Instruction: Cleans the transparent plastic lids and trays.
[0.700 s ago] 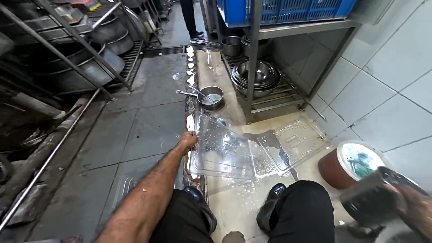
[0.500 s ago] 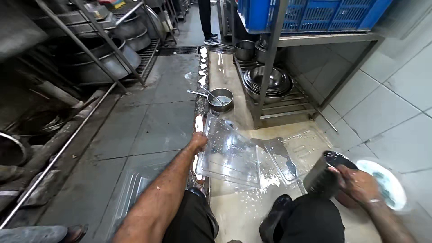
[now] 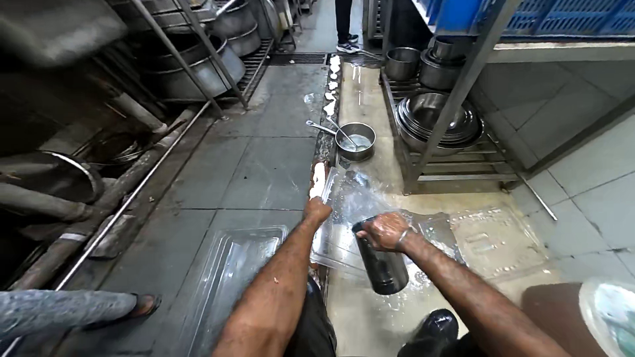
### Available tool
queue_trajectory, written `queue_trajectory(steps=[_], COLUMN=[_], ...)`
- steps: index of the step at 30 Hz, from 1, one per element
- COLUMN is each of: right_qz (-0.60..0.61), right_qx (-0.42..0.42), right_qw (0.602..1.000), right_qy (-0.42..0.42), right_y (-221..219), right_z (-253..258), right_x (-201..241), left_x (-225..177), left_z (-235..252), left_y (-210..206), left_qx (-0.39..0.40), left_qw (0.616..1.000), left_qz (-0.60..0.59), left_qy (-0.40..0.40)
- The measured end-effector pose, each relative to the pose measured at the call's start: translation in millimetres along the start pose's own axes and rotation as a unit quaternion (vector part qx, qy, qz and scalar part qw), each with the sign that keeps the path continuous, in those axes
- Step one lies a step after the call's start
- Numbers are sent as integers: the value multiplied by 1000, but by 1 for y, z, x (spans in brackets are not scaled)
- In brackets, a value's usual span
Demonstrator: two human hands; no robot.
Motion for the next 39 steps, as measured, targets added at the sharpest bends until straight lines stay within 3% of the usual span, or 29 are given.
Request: queue_trajectory(steps=[5,9,16,22,30,35,39], right_qz=[-18,-16,13,41,15,31,61], right_qx=[14,-4,16,74,135,99,35], right_qw=[998,997,997,996,990,994,997], right_qy=[58,71,78,18,-40,-23,8], right_y=[24,31,-17,-61,-63,-34,-35], right_z=[41,41,23,-18,-38,-26,-27], right_x=[44,60,54,30,28,52,54], left_x=[6,11,18,19,7,4,0], left_z=[12,17,16,18,10,7,4], left_y=[3,5,9,8,6,0,-4], left_qx=[11,19,53,67,59,55,80], left_qw=[999,997,996,998,998,998,996], left_qz=[32,73,73,0,4,13,36], left_qy=[-9,-16,-13,-17,-19,-22,-20])
Point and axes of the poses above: each hand's wrist, its own z-axis towards the middle knuckle, its own y-axis out of the back of the hand, x = y × z, the point moved 1 cm from there along z, towards the middle knuckle, and after that the axes turned 8 degrees about -y, right-handed, at the moved point
